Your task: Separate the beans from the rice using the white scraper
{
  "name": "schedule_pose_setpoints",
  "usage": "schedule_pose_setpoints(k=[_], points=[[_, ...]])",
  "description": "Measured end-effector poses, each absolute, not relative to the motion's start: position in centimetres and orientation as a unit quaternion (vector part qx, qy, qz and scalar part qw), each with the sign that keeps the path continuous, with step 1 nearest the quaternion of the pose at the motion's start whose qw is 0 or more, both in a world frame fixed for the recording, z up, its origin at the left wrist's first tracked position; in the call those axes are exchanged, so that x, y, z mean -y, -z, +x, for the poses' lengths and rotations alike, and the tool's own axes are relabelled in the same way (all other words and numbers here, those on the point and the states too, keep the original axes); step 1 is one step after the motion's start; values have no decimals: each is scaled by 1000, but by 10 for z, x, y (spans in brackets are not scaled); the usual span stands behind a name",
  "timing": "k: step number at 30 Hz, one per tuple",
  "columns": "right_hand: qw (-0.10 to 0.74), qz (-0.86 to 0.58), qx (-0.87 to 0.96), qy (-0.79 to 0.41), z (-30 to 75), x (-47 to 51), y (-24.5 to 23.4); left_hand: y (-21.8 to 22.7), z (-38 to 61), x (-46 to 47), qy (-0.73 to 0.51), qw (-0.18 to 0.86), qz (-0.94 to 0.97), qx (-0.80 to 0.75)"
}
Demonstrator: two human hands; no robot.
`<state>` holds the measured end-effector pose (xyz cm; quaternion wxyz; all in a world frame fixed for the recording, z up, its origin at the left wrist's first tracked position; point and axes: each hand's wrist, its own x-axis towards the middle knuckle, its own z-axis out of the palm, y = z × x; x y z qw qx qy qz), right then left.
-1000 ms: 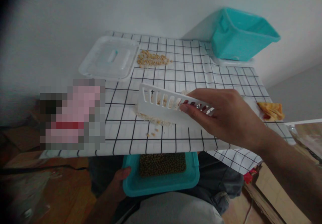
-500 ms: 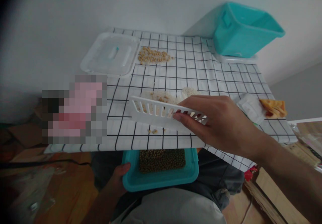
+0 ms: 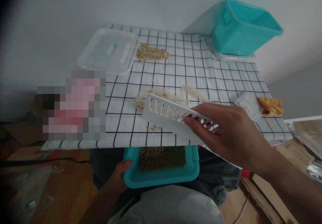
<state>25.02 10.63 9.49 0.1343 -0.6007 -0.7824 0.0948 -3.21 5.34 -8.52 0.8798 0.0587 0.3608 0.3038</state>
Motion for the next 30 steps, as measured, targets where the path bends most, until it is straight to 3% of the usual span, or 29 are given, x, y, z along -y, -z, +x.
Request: schedule_pose_setpoints(k=[13, 21, 27, 30], points=[[153, -581, 792, -105, 228, -120, -96, 78, -29, -54, -318, 880, 74, -346], [144, -497, 846, -131, 226, -121, -105, 74, -31, -54, -317, 879, 78, -348], [147, -542, 826, -43, 236, -119, -115, 77, -32, -53, -299, 874, 78, -375], [161, -553, 815, -57, 241, -114, -113, 75, -31, -54, -302, 870, 79, -380]])
